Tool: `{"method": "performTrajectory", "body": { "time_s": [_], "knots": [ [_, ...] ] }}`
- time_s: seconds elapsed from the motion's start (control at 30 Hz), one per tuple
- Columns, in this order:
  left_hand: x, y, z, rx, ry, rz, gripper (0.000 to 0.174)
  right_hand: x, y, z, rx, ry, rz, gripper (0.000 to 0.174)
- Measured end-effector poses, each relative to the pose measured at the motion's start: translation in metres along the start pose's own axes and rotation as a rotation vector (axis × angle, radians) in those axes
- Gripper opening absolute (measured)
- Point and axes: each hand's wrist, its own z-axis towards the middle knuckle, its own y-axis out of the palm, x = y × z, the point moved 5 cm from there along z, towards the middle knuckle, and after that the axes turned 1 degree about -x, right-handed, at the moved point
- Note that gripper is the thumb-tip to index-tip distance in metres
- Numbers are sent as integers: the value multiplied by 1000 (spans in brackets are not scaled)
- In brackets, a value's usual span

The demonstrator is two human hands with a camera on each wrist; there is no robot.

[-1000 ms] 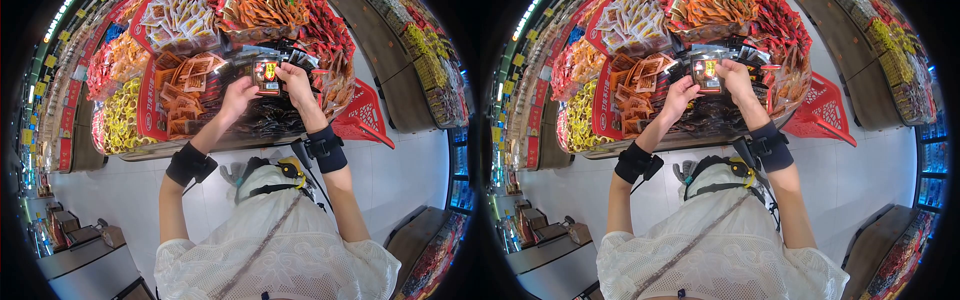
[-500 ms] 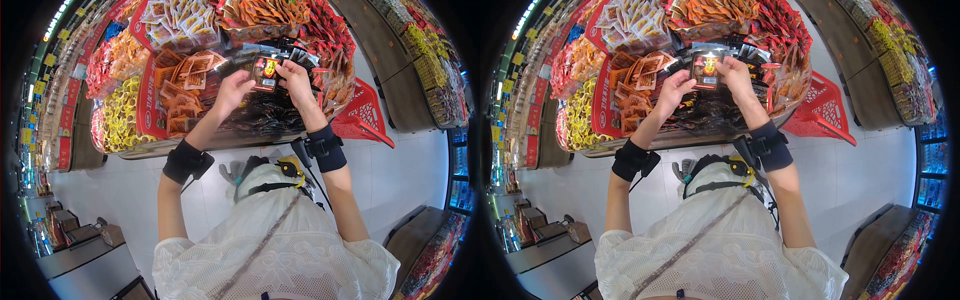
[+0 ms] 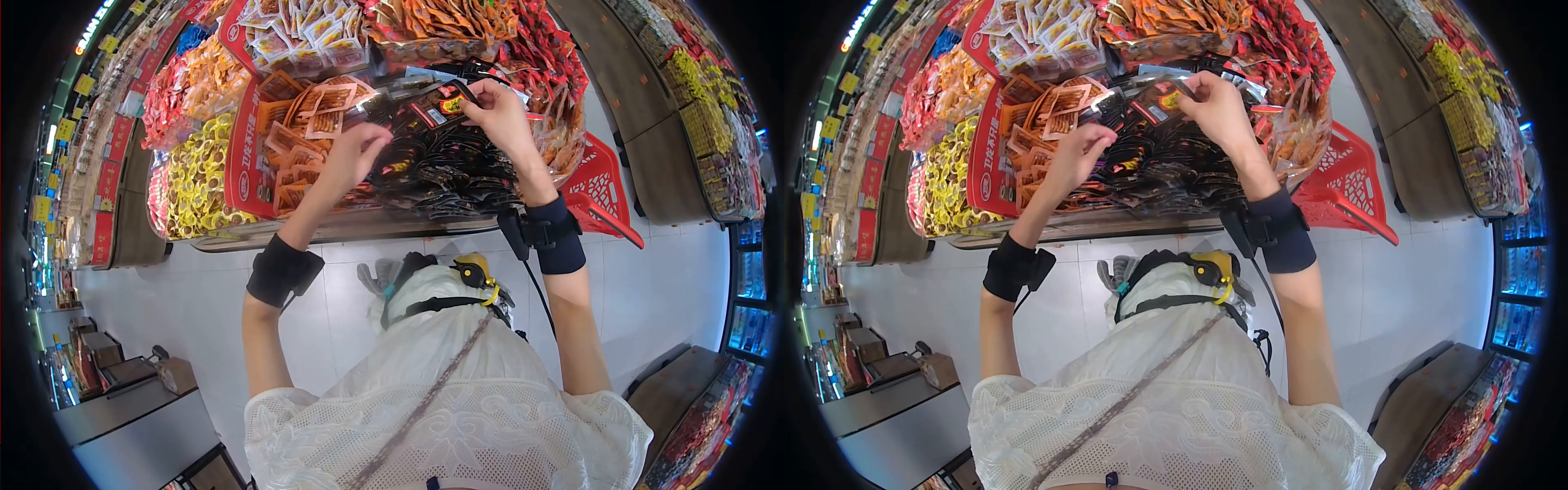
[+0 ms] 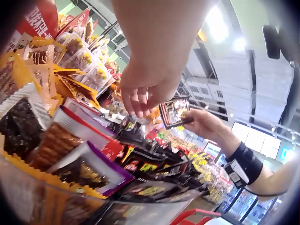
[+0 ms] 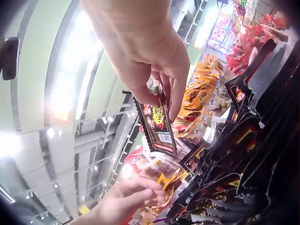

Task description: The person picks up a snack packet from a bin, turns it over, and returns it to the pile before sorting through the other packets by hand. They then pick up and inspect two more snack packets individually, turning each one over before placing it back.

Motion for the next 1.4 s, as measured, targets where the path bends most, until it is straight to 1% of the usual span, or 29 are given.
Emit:
{"method": "performTrajectory", "body": {
  "time_s": [0.07, 0.1, 0.2, 0.33, 0.4, 0.5, 0.63, 0.73, 0.77, 0.83, 0.87, 0.93, 1.03, 1.13, 1.2, 1.3, 1.4],
  "knots": [
    [3, 6, -10, -41, 144, 221, 14, 13, 2, -1, -10, -3, -36, 10],
    [6, 9, -14, -45, 182, 246, 22, 13, 5, -3, 2, 3, -23, 10],
    [0, 13, -16, -37, 224, 306, 26, 21, 14, -6, 9, 21, -85, 12],
    [-2, 17, -16, -45, 213, 377, 26, 25, 22, -7, 4, 22, -109, 14],
    [-1, 20, -16, -66, 212, 432, 23, 25, 26, -7, -37, 29, -159, 11],
    [1, 24, -22, -160, 282, 422, 23, 20, 31, -9, -56, 24, -187, 10],
    [1, 26, -33, -118, 176, 340, 20, 13, 38, -13, -90, 9, -265, 10],
    [-1, 24, -36, -132, 157, 348, 21, 6, 48, -15, -118, -53, -368, 10],
    [1, 24, -37, -123, 191, 365, 21, 6, 52, -17, -120, -67, -366, 13],
    [3, 24, -38, -103, 260, 402, 22, 6, 60, -17, -144, -153, -450, 15],
    [1, 24, -37, -116, 235, 390, 21, 6, 63, -17, -156, -197, -492, 16],
    [-3, 23, -35, -139, 182, 366, 20, -1, 67, -20, -183, -186, -564, 17],
    [-7, 21, -37, -83, 119, 282, 19, 2, 69, -21, -192, -187, -666, 17],
    [-7, 19, -39, -17, 183, 365, 20, 5, 68, -21, -200, -185, -762, 16],
    [-5, 18, -40, -3, 172, 386, 20, 4, 70, -22, -231, -184, -806, 17],
    [0, 17, -38, 8, 188, 483, 23, 14, 80, -20, -315, -188, -807, 13],
    [9, 14, -37, 14, 232, 567, 27, 23, 86, -13, -332, -198, -807, 12]
  ]
}}
